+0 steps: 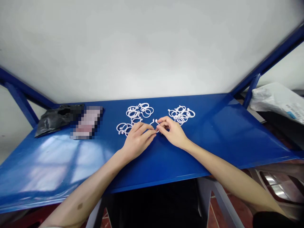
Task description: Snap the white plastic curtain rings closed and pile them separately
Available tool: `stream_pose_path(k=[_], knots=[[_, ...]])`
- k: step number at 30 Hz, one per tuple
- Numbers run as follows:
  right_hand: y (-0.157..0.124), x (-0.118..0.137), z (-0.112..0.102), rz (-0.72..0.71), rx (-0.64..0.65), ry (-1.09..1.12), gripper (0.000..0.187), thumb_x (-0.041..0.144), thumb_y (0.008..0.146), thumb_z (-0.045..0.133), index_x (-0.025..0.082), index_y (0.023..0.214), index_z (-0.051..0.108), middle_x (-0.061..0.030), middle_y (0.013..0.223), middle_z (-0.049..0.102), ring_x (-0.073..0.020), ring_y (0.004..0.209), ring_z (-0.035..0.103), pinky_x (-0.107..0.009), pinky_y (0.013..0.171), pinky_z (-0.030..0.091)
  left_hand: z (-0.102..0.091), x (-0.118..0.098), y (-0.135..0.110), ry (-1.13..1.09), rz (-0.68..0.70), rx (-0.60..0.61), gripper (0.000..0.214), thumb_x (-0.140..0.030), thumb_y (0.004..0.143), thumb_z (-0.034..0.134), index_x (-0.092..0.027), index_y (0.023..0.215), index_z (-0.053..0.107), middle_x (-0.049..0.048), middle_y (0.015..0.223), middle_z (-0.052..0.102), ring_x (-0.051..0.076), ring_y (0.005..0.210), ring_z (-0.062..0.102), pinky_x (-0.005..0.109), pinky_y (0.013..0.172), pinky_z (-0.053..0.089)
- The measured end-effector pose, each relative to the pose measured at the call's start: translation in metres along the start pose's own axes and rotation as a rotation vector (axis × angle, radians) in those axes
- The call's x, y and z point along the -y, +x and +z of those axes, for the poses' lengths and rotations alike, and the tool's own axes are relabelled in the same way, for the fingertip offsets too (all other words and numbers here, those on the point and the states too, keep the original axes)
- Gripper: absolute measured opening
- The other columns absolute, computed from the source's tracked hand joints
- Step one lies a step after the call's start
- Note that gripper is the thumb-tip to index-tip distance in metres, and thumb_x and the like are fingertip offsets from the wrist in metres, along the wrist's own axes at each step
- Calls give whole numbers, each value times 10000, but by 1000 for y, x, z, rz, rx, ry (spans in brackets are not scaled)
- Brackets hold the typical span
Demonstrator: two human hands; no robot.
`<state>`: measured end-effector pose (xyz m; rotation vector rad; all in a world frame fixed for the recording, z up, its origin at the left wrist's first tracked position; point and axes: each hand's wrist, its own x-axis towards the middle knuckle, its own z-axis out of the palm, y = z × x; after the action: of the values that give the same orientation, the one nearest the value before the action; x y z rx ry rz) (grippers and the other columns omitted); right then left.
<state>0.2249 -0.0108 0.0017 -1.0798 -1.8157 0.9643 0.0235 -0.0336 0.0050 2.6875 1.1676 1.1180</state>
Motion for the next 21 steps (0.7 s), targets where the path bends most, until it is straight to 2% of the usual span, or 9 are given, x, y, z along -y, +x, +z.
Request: stream_pose_path(k=[4,7,11,15,21], knots=[[-3,2,-4,-101,-38,-83,135,302,960,597,230,1073,585,-1,868,755,-157,778,733,-286,711,560,-1,-4,0,-66,-228,-112,214,-278,939,631,-231,1145,670,82,1116,665,200,984,642,362,872,534],[-6,5,-5,-200,-20,-177,119,316,975,595,230,1053,623,-13,895,746,-151,768,717,-270,683,555,-1,-4,0,-171,-384,-65,175,-304,947,619,-219,1087,682,51,1006,710,165,834,651,312,783,538],[-8,7,-5,-308,30,-228,112,290,1000,574,226,1007,666,-30,927,741,-157,814,705,-282,721,557,-1,-4,2,-315,-495,19,151,-330,949,615,-228,954,726,15,868,747,149,732,639,275,720,513],[-10,9,-6,-419,44,-221,124,265,1009,572,216,1013,686,-48,962,756,-173,875,710,-318,782,576,-5,-7,1,-341,-490,13,172,-324,944,608,-235,903,749,12,850,756,155,742,664,272,721,508],[-14,10,-7,-522,114,-280,195,252,1036,512,211,1033,702,-57,969,761,-178,875,703,-336,789,595,-7,-8,-2,-270,-370,-5,141,-234,917,628,-245,848,751,-1,786,726,138,713,651,254,728,510]])
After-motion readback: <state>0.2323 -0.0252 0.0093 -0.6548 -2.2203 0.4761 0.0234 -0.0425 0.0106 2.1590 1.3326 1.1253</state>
